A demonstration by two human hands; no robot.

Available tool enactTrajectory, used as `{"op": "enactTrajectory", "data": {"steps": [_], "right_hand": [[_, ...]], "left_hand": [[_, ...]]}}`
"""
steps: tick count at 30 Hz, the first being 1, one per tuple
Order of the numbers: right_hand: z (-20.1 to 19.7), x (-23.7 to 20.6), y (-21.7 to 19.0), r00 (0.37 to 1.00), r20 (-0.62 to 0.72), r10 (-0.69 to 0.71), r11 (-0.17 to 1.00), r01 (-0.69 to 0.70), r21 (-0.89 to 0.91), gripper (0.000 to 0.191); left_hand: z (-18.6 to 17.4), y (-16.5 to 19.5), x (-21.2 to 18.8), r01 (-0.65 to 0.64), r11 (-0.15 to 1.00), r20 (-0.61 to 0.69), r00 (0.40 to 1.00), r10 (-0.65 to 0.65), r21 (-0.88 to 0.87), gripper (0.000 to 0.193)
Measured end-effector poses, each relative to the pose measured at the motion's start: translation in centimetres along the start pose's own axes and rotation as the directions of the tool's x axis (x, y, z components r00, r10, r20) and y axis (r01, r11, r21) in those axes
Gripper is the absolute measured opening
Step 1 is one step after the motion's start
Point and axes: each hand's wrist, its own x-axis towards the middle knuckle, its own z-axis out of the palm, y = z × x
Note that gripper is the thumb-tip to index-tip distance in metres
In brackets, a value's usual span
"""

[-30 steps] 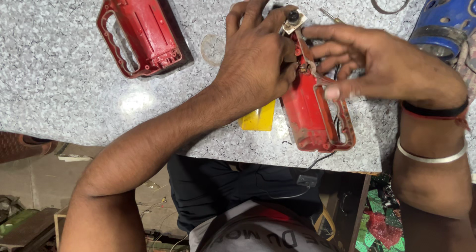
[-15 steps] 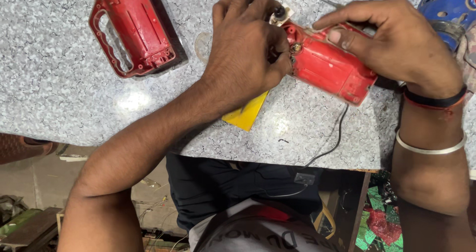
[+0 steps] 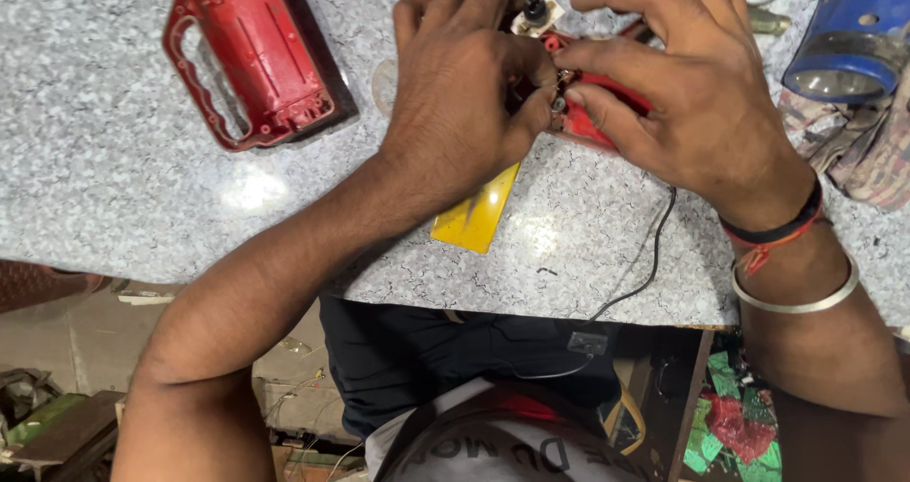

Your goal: The person disassembles a red handheld flashlight, removes the bulb and reflector, and uses a screwdriver to adjust internal wiring and contacts. The person repeatedly tests the bulb by connecting it to a yellow battery pack, then reassembles the components into the red casing.

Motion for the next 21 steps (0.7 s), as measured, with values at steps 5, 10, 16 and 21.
{"op": "enactTrajectory", "data": {"steps": [5,10,16,21], "right_hand": [[0.2,-0.4,0.4,1.0,0.011,0.018,0.999,-0.019,0.045,0.02],[0.6,-0.6,0.4,0.999,0.015,0.031,0.997,-0.032,0.076,0.019],[0.9,-0.3,0.3,0.988,0.065,0.139,0.97,-0.149,0.191,0.019],[1.2,-0.1,0.4,0.999,0.029,0.04,0.993,-0.043,0.114,0.016]], "left_hand": [[-0.2,0.0,-0.3,0.002,1.0,0.002,1.0,-0.002,-0.001,0.008],[-0.4,0.0,-0.3,-0.015,1.0,0.0,1.0,0.015,-0.004,0.009],[-0.5,0.0,-0.2,-0.009,1.0,0.02,1.0,0.009,-0.008,0.009],[-0.6,-0.1,-0.2,-0.02,0.999,0.017,1.0,0.02,-0.025,0.009]]}}
